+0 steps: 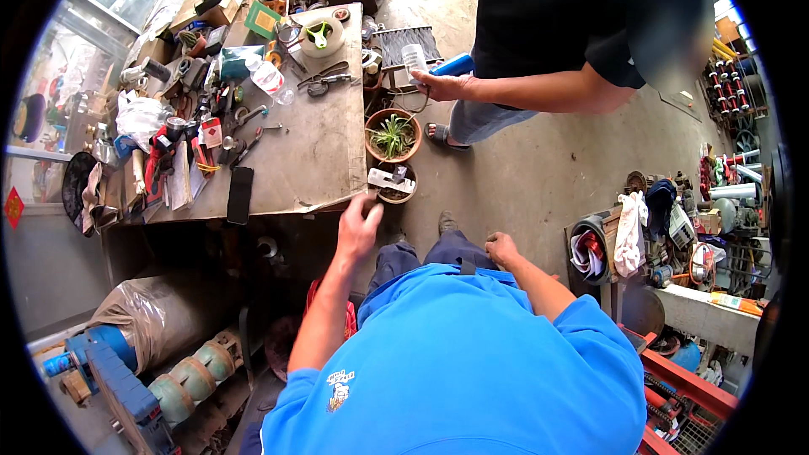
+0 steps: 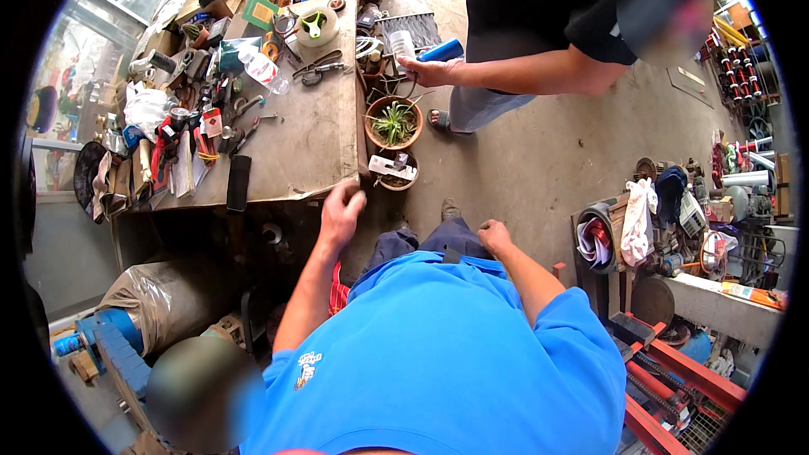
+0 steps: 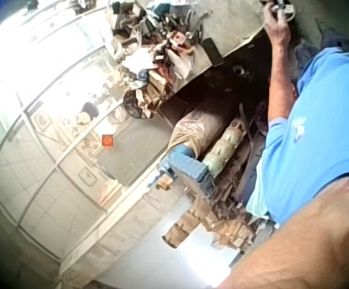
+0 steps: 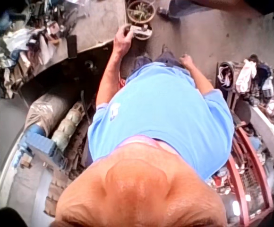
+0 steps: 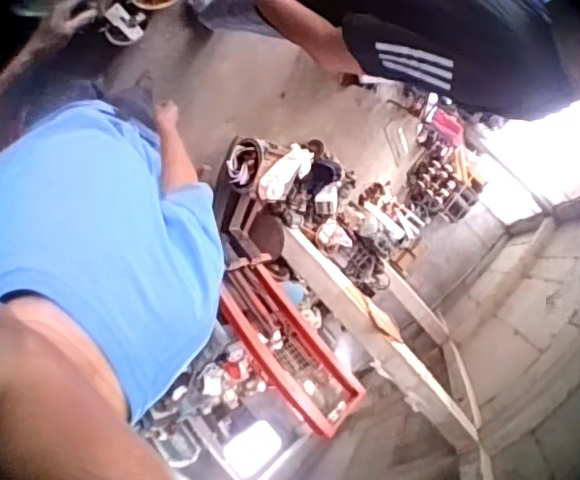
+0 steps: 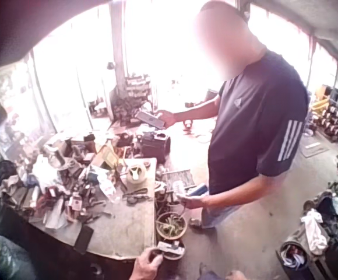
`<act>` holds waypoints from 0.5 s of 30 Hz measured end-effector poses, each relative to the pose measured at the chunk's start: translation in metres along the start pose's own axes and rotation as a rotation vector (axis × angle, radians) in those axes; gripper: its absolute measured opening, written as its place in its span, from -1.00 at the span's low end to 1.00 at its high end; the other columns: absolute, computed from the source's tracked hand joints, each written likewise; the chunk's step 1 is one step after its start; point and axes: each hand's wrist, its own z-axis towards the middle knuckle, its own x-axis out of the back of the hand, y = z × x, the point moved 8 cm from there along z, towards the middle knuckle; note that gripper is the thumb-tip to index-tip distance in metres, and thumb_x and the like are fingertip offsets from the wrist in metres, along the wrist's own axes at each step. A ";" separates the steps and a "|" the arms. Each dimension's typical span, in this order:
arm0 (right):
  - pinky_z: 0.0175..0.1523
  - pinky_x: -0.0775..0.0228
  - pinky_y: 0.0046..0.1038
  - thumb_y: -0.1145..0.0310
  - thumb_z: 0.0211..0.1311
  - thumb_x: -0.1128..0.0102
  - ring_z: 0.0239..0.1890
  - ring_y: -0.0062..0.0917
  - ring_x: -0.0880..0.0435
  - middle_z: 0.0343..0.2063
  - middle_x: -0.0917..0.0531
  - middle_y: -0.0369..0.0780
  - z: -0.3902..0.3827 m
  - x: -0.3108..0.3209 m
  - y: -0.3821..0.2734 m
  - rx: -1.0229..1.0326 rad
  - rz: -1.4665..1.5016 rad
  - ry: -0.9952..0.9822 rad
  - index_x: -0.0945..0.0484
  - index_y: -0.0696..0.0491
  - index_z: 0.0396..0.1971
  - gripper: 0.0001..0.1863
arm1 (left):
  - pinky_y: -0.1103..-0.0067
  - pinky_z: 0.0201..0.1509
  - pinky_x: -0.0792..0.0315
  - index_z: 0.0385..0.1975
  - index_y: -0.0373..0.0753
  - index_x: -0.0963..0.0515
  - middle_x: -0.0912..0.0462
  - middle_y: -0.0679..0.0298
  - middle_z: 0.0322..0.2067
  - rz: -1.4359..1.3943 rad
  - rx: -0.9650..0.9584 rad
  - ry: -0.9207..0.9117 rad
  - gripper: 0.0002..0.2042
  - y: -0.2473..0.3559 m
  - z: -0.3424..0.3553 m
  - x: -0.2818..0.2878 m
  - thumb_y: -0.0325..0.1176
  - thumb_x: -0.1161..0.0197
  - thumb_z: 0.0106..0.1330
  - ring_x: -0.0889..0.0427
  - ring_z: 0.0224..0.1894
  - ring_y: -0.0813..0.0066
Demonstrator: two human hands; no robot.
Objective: The person picks up a small white cylindrical object and a metal electrical component, then squats to connect wires to the component. After testing, the person stands, walks to a red cart, places the component on a table, and uses pliers to strip wire ends.
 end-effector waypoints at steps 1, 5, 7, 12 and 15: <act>-0.30 -0.50 -0.41 0.43 -0.08 -0.06 -0.49 -0.36 -0.66 -0.48 -0.65 -0.03 -0.010 -0.002 -0.004 -0.021 0.051 -0.009 -0.58 0.23 -0.29 -0.69 | 0.48 -0.22 -0.43 0.00 -0.36 -0.37 -0.58 0.04 -0.35 -0.045 -0.096 0.000 -0.58 0.047 0.018 0.005 -0.32 -0.11 0.13 -0.57 -0.34 0.31; -0.34 -0.49 -0.42 0.44 -0.07 -0.06 -0.52 -0.39 -0.64 -0.52 -0.65 -0.06 -0.012 0.001 0.018 -0.008 0.150 0.042 -0.57 0.24 -0.28 -0.68 | 0.44 -0.23 -0.42 0.12 -0.35 -0.27 -0.55 0.01 -0.40 -0.093 -0.229 -0.064 -0.50 0.177 0.073 0.021 -0.34 -0.07 0.13 -0.55 -0.39 0.28; -0.35 -0.49 -0.43 0.43 -0.07 -0.06 -0.53 -0.40 -0.64 -0.54 -0.65 -0.07 -0.015 0.008 0.025 0.010 0.169 0.083 -0.58 0.24 -0.27 -0.68 | 0.44 -0.25 -0.42 0.08 -0.35 -0.28 -0.54 0.02 -0.43 -0.089 -0.312 0.009 -0.52 0.195 0.070 0.028 -0.35 -0.07 0.12 -0.53 -0.40 0.28; -0.37 -0.50 -0.43 0.42 -0.06 -0.05 -0.53 -0.42 -0.64 -0.54 -0.65 -0.09 -0.023 0.019 0.066 -0.055 -0.003 0.143 -0.59 0.22 -0.26 -0.67 | 0.38 -0.23 -0.42 -0.18 -0.34 -0.40 -0.56 -0.02 -0.42 0.022 -0.251 -0.101 -0.69 0.082 0.057 -0.039 -0.34 -0.05 0.09 -0.54 -0.35 0.14; -0.35 -0.51 -0.41 0.40 -0.06 -0.05 -0.51 -0.40 -0.65 -0.54 -0.66 -0.09 -0.022 0.024 0.062 -0.096 -0.061 0.100 -0.60 0.19 -0.26 -0.67 | 0.34 -0.22 -0.43 -0.33 -0.34 -0.48 -0.57 -0.04 -0.41 0.236 -0.070 -0.268 -0.76 -0.045 0.025 -0.082 -0.33 -0.04 0.07 -0.55 -0.32 0.05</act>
